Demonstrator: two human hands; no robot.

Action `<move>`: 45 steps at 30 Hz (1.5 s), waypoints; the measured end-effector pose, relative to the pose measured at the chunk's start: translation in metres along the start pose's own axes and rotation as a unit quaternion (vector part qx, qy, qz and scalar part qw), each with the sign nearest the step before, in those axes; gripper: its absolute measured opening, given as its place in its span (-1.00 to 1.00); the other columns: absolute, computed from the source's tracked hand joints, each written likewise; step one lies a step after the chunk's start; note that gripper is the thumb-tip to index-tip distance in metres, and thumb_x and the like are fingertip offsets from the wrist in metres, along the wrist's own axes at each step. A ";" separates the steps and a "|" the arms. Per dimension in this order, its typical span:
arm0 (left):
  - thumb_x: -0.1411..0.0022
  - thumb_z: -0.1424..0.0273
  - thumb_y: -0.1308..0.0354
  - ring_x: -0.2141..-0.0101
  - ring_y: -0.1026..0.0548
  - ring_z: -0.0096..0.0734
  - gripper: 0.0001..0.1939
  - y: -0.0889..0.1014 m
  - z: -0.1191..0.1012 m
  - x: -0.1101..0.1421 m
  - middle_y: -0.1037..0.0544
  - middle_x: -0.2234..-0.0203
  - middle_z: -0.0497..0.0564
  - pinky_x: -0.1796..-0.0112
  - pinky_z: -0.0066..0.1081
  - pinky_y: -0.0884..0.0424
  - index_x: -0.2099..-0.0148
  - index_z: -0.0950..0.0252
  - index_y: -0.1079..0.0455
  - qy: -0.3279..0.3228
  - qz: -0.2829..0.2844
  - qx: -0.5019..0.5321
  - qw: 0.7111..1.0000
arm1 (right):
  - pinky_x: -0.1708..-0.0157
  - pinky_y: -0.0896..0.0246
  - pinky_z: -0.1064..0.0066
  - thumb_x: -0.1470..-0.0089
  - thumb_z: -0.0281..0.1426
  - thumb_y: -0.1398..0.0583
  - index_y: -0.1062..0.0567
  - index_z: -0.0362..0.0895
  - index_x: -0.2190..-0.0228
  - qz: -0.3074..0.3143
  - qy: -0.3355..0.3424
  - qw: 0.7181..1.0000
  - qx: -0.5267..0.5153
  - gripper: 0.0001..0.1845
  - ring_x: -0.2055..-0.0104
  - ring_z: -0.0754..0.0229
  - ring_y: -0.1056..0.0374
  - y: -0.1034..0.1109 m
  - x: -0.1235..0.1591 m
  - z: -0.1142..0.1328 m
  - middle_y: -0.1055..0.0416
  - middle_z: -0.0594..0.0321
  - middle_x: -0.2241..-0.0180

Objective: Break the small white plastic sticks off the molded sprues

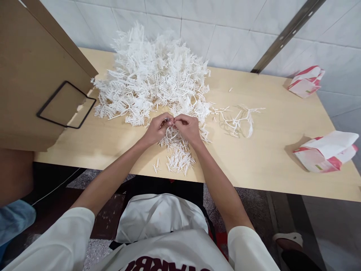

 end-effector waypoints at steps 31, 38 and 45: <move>-0.25 -0.11 0.00 0.42 -0.36 -0.46 -0.51 -0.002 0.025 0.000 -0.39 0.49 -0.07 0.33 -0.42 -0.33 0.35 0.24 -0.26 0.086 -0.031 0.103 0.990 | 0.43 -0.21 0.41 0.08 -0.41 -0.14 -0.39 -0.06 0.57 -0.012 0.161 0.962 0.219 -0.91 0.53 0.27 -0.33 -0.001 0.007 0.026 -0.44 0.35 0.58; -0.22 -0.07 -0.09 0.42 -0.39 -0.48 -0.54 0.003 0.030 -0.001 -0.43 0.47 -0.07 0.32 -0.43 -0.35 0.34 0.25 -0.28 0.122 -0.056 0.149 0.980 | 0.37 -0.25 0.42 0.05 -0.40 -0.14 -0.45 -0.06 0.36 0.045 0.176 0.964 0.192 -0.86 0.47 0.28 -0.33 -0.008 0.009 0.033 -0.47 0.33 0.46; -0.24 -0.06 -0.07 0.42 -0.41 -0.46 -0.55 0.000 0.033 0.000 -0.45 0.48 -0.06 0.33 -0.42 -0.35 0.33 0.25 -0.30 0.132 -0.035 0.149 0.979 | 0.41 -0.22 0.44 0.05 -0.39 -0.16 -0.45 -0.06 0.44 0.023 0.159 0.963 0.217 -0.93 0.52 0.31 -0.29 -0.005 0.007 0.027 -0.47 0.37 0.52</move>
Point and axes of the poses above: each hand's wrist, its own x-axis away from the middle knuckle, its own y-axis out of the back of the hand, z = x × y, the point moved 8 cm from there along -x, towards the middle knuckle
